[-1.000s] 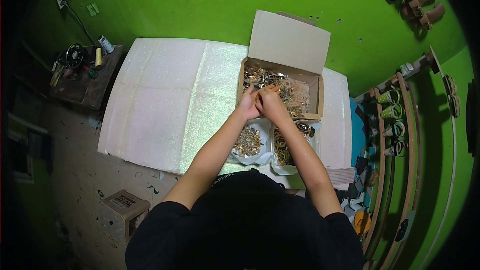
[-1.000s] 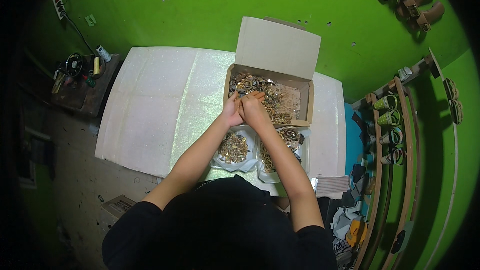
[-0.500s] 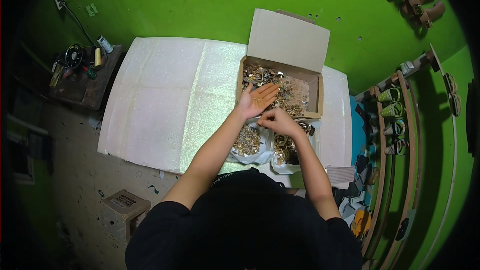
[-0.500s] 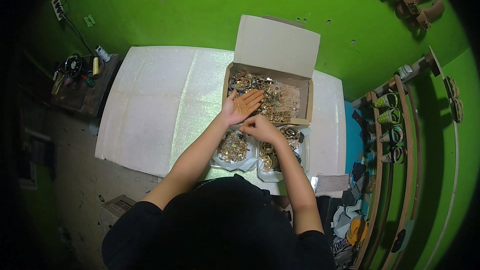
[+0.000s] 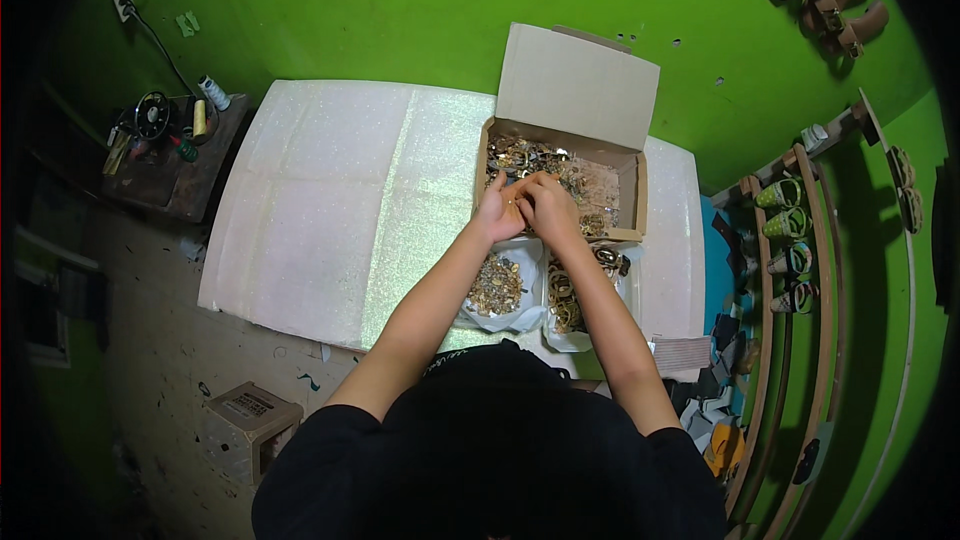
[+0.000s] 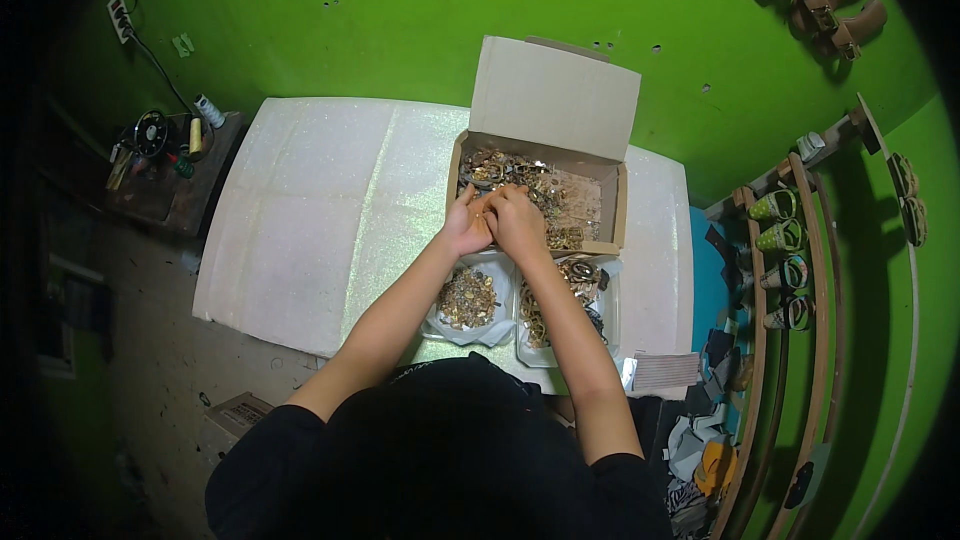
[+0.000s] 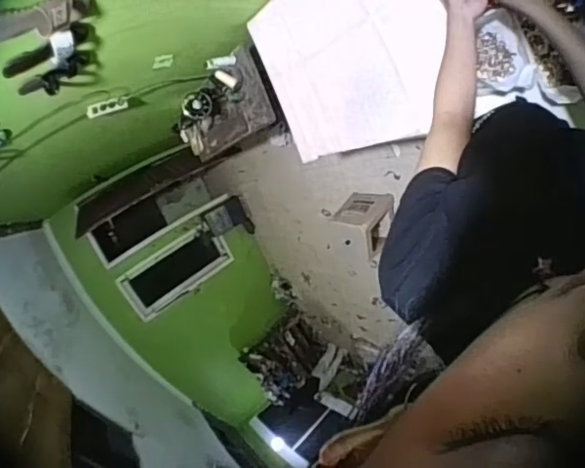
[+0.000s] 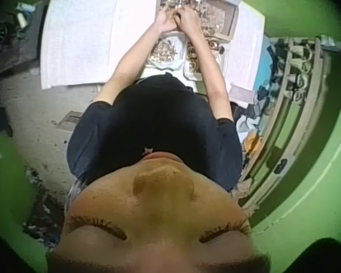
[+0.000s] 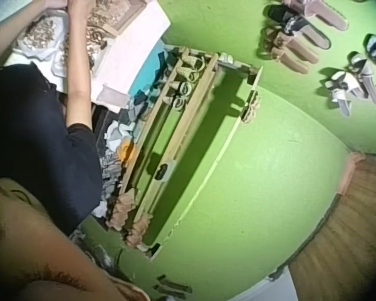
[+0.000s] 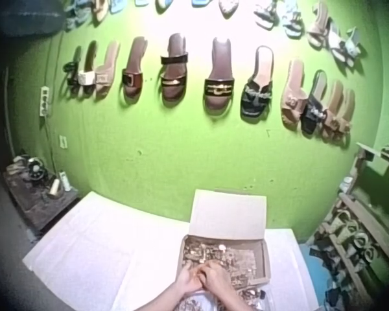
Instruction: Sorting various small metal and plastic shoe ornaments and buckles from a large box into smaller containers.
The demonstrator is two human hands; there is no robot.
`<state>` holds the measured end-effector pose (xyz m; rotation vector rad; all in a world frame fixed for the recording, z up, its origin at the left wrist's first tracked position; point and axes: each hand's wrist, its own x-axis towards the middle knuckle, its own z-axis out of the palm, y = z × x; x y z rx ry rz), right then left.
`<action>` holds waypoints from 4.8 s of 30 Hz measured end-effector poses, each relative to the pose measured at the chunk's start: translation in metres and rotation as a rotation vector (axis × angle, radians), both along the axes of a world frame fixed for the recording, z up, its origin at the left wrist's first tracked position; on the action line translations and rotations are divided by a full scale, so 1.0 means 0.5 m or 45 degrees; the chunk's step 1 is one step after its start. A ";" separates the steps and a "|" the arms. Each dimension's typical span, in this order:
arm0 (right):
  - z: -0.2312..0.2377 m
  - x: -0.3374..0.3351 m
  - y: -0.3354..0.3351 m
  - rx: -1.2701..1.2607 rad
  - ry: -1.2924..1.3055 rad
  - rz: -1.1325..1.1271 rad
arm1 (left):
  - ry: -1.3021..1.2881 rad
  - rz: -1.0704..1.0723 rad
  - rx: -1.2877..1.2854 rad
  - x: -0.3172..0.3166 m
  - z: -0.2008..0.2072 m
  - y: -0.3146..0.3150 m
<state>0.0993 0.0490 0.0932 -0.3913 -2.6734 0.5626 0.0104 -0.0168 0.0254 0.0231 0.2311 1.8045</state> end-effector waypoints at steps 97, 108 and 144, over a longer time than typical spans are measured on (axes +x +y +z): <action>0.025 0.064 0.019 -0.236 0.007 0.153 | 0.034 -0.052 0.051 0.004 0.022 -0.001; -0.005 0.016 0.031 0.333 0.095 0.160 | -0.042 -0.109 0.161 -0.005 -0.011 0.003; 0.015 0.011 0.055 0.388 0.459 -0.082 | 0.080 -0.023 -0.085 0.003 -0.021 0.018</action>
